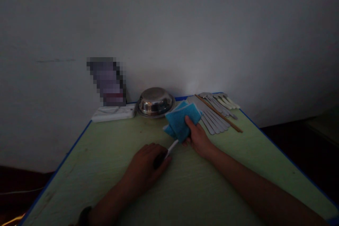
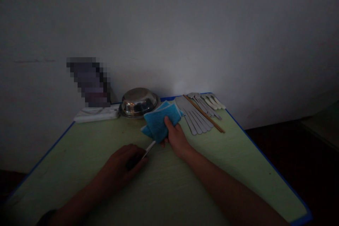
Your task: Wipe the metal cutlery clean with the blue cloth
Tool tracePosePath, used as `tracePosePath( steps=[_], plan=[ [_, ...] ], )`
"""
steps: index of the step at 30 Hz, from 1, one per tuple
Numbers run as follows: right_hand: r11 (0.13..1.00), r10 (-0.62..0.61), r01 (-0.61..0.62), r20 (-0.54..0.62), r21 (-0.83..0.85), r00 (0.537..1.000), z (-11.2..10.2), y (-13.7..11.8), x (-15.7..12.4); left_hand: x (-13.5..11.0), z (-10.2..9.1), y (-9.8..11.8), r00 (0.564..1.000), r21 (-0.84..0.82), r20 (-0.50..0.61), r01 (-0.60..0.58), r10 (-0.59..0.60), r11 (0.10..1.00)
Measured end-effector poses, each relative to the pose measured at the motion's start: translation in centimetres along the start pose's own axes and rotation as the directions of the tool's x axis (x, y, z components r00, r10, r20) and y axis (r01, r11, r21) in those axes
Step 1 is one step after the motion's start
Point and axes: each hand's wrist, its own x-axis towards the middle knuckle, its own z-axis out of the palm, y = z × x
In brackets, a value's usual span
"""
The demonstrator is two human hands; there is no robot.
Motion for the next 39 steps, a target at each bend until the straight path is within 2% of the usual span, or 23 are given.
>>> tracePosePath(
  steps=[6,9,13,21,26,34,39],
  plan=[
    [1.0,-0.016,0.016,0.03,0.024,0.999,-0.1,0.1,0.0,-0.2,0.1,-0.6,0.997,-0.118,-0.044,0.057,-0.062,0.991],
    [1.0,-0.022,0.021,0.041,0.017,0.999,0.1,-0.2,-0.2,-0.1,0.0,-0.7,0.99,-0.164,-0.11,0.068,-0.087,0.984],
    [0.997,0.036,-0.034,-0.021,0.073,0.999,0.3,-0.8,-0.5,0.0,-0.3,-0.8,0.984,-0.195,-0.17,0.025,-0.059,0.98],
    [0.941,0.126,-0.104,-0.049,0.322,0.991,0.2,-1.1,-0.3,-0.1,-0.4,-0.8,0.988,-0.225,-0.155,-0.058,0.023,0.973],
    [0.97,0.084,-0.075,-0.032,0.233,0.996,0.1,-0.9,-0.1,-0.2,-0.6,-0.7,0.99,-0.239,-0.139,-0.061,0.028,0.969],
    [0.998,0.016,-0.018,0.033,0.055,0.999,-0.1,-0.7,-0.2,-0.3,-0.2,-0.9,0.996,-0.252,-0.082,0.003,-0.024,0.968],
    [0.999,0.017,-0.018,0.022,0.031,1.0,-0.2,-0.6,-0.1,-0.2,-0.1,-0.9,0.997,-0.268,-0.072,0.003,-0.023,0.963]
  ],
)
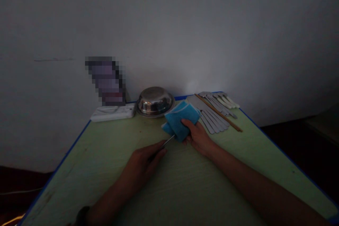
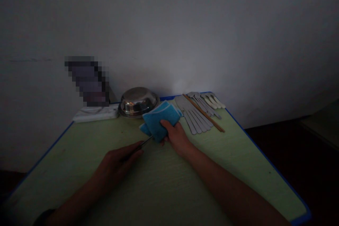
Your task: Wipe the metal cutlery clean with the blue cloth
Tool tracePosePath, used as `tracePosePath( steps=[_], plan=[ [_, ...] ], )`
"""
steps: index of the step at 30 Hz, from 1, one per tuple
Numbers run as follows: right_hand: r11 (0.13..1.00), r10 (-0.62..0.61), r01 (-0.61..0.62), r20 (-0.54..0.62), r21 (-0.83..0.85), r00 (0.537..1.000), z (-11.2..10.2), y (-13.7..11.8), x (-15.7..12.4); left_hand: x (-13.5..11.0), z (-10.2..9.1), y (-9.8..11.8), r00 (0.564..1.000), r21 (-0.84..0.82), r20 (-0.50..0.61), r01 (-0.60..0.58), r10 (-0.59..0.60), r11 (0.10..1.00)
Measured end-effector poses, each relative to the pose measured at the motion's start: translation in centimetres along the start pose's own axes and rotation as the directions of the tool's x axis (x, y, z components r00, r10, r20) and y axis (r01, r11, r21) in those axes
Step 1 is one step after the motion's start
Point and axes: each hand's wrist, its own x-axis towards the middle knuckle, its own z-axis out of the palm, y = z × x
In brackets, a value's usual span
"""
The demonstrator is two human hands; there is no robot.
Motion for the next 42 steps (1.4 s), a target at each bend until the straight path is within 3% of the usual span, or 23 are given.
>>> tracePosePath(
  steps=[42],
  plan=[
    [0.999,0.033,-0.033,-0.019,-0.008,0.999,0.29,-0.28,-0.2,-0.06,0.03,0.27,1.0,0.038,0.017,0.002,-0.002,0.999]
  ],
)
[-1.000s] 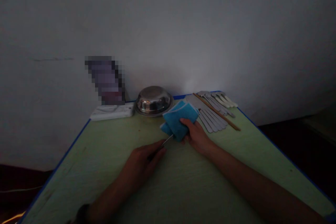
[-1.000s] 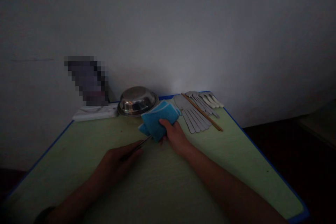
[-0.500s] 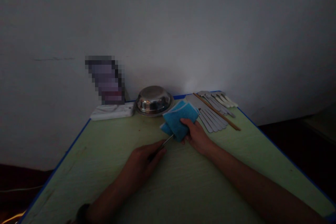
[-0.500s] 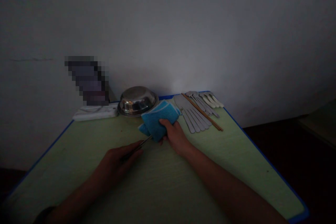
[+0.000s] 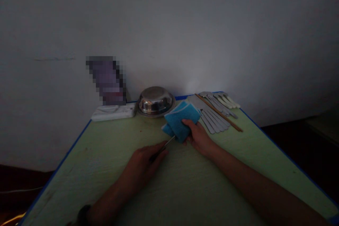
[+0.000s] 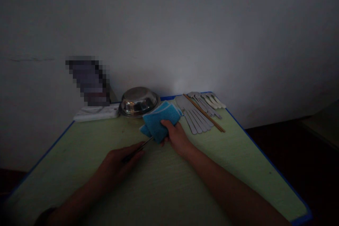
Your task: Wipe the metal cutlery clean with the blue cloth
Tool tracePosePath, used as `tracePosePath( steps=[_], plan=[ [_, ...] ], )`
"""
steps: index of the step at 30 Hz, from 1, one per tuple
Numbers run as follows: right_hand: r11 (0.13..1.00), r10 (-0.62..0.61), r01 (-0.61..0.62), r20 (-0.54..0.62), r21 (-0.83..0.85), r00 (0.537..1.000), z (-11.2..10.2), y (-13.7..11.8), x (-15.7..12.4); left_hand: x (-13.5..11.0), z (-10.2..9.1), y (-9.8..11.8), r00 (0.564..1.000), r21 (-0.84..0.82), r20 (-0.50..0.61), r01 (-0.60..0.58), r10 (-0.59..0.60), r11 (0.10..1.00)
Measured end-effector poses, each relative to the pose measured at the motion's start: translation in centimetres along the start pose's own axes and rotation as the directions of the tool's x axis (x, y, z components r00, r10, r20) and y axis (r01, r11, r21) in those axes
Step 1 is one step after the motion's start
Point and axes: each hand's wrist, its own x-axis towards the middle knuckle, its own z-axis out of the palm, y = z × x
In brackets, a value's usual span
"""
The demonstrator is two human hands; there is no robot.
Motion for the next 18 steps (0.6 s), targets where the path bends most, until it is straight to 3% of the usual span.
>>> tracePosePath(
  steps=[18],
  plan=[
    [1.0,0.002,-0.002,0.015,0.021,1.0,-0.16,0.07,0.07,0.0,-0.02,0.03,1.0,0.011,0.004,-0.014,0.014,1.0]
  ],
)
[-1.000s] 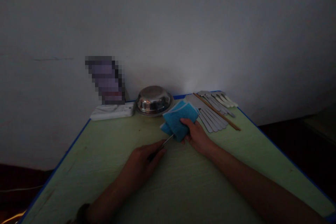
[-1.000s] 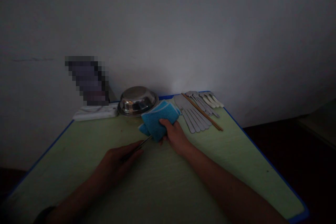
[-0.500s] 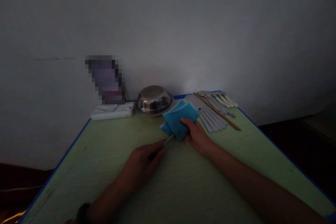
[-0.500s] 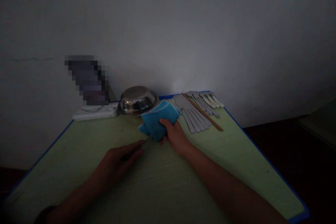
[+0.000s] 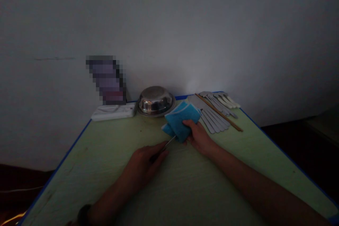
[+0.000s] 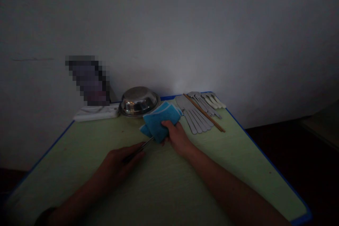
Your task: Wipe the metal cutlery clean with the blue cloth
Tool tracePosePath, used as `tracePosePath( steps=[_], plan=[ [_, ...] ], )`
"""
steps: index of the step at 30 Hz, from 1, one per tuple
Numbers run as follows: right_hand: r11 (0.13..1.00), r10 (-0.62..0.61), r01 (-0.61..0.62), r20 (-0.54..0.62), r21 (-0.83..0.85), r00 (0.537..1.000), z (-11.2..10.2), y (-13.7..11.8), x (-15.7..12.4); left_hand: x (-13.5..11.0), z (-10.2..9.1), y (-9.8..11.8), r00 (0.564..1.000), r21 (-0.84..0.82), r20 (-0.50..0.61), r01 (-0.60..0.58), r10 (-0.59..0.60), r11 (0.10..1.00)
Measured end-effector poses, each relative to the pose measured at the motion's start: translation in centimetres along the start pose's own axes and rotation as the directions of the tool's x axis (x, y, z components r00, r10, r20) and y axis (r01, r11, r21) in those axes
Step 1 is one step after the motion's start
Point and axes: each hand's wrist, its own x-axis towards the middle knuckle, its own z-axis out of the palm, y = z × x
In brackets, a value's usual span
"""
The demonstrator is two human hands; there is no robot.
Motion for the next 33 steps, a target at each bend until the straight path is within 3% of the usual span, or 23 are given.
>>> tracePosePath(
  steps=[33],
  plan=[
    [1.0,0.012,-0.013,-0.024,-0.022,1.0,-0.12,0.14,-0.14,-0.15,-0.05,-0.02,0.999,0.053,0.042,0.02,-0.022,0.998]
  ],
)
